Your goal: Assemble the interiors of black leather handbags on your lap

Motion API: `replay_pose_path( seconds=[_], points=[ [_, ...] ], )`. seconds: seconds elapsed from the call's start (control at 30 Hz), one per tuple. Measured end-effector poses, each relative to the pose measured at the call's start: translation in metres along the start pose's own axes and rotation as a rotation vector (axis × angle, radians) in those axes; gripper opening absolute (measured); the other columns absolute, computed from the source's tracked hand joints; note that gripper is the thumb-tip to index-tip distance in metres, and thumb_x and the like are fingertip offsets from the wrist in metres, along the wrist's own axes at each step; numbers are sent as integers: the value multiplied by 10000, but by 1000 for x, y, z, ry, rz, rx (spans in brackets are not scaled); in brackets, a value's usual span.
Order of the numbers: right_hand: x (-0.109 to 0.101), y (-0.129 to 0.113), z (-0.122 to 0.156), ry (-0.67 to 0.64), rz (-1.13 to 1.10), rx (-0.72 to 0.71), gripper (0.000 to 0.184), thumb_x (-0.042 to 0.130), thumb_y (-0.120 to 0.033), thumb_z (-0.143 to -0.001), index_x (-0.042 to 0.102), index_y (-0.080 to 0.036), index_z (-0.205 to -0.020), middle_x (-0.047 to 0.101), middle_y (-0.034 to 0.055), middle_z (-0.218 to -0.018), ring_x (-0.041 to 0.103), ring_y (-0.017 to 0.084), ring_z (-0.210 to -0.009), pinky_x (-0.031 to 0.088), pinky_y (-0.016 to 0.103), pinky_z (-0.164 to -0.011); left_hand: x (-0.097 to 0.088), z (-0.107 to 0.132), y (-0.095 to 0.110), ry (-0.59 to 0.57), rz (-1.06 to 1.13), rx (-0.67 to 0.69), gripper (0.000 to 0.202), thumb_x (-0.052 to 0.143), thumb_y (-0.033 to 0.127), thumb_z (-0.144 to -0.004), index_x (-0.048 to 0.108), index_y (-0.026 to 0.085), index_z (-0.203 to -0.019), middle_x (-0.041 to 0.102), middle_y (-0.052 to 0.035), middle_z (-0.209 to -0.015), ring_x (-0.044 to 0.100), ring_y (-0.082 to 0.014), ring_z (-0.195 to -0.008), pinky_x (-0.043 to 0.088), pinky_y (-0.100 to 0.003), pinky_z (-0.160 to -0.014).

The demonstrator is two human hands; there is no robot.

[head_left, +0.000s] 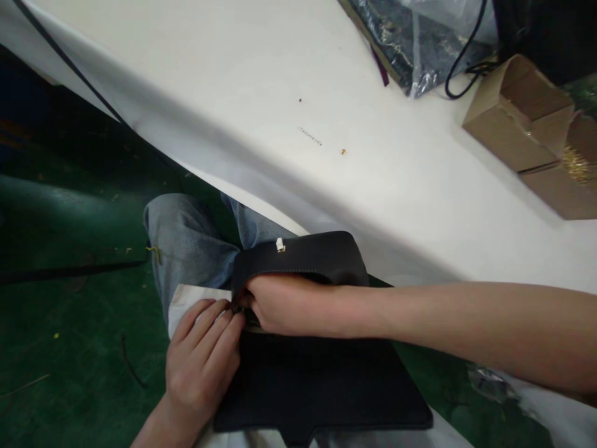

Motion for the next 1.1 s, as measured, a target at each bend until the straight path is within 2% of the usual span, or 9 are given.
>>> replay_pose_path(
  seconds=[0.1,0.2,0.33,0.47,0.6,0.7,0.77,0.9,1.1],
  points=[
    [-1,-2,10,74,-46,-3,145,624,-101,-1018,761,-146,-1009,771,76,-881,591,173,-699,413,313,-669,-1,-4,1,17,66,-67,261,653,-130,-945,744,53,-1106,812,-123,-960,776,-270,-1041,574,-487,-1114],
    [-3,-1,13,113,-82,15,161,619,-78,-999,764,-148,-995,768,61,-862,583,162,-662,405,303,-642,-2,-7,1,-4,69,-67,259,639,-125,-953,744,64,-1095,809,-122,-972,779,-266,-1043,578,-478,-1110],
    [-5,-1,13,183,-122,57,208,603,-33,-994,761,-147,-920,793,81,-968,622,166,-763,430,284,-714,-3,-8,1,-15,48,-45,260,629,-123,-946,741,52,-1103,808,-142,-985,785,-286,-1055,583,-498,-1105],
    [-6,-2,16,216,-180,46,202,634,-57,-1003,761,-151,-878,802,90,-1008,660,190,-880,447,272,-775,-3,-9,1,-24,34,-44,244,610,-99,-970,740,53,-1111,808,-142,-992,784,-286,-1072,588,-495,-1108],
    [-12,5,13,118,-176,168,217,636,-25,-975,809,-153,-1001,838,106,-1103,716,205,-919,480,258,-782,-1,-10,1,-37,20,12,207,590,-49,-1025,740,34,-1142,802,-156,-1027,762,-300,-1115,579,-504,-1127],
    [-21,12,7,0,-134,267,116,723,-93,-932,826,-130,-971,847,118,-968,722,222,-791,487,274,-690,0,-8,-2,-48,38,38,182,602,-23,-1047,740,11,-1161,793,-173,-1054,747,-318,-1168,562,-517,-1167],
    [-26,15,4,-51,-146,270,94,738,-141,-927,827,-126,-903,830,99,-847,704,209,-707,476,270,-629,1,-7,-4,-57,44,43,175,603,-20,-1052,741,13,-1155,790,-172,-1061,744,-317,-1185,558,-514,-1182],
    [-27,19,1,-143,-154,267,195,676,-159,-958,814,-118,-827,797,73,-740,663,169,-618,442,240,-549,-1,-7,-6,-68,48,77,173,577,8,-1081,741,14,-1136,789,-170,-1049,747,-315,-1160,571,-511,-1153],
    [-23,24,-6,-173,-108,164,150,721,-163,-943,801,-118,-824,752,37,-687,619,157,-625,437,242,-563,-2,-10,-7,-88,72,105,194,551,29,-1101,734,8,-1161,790,-171,-1057,730,-315,-1168,555,-518,-1166]
  ],
)
Point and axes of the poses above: each hand's wrist, its own z-axis away from the middle knuckle, its own x-axis out of the palm, y = z × x, the point moved 3 cm from there along -z, towards the middle knuckle
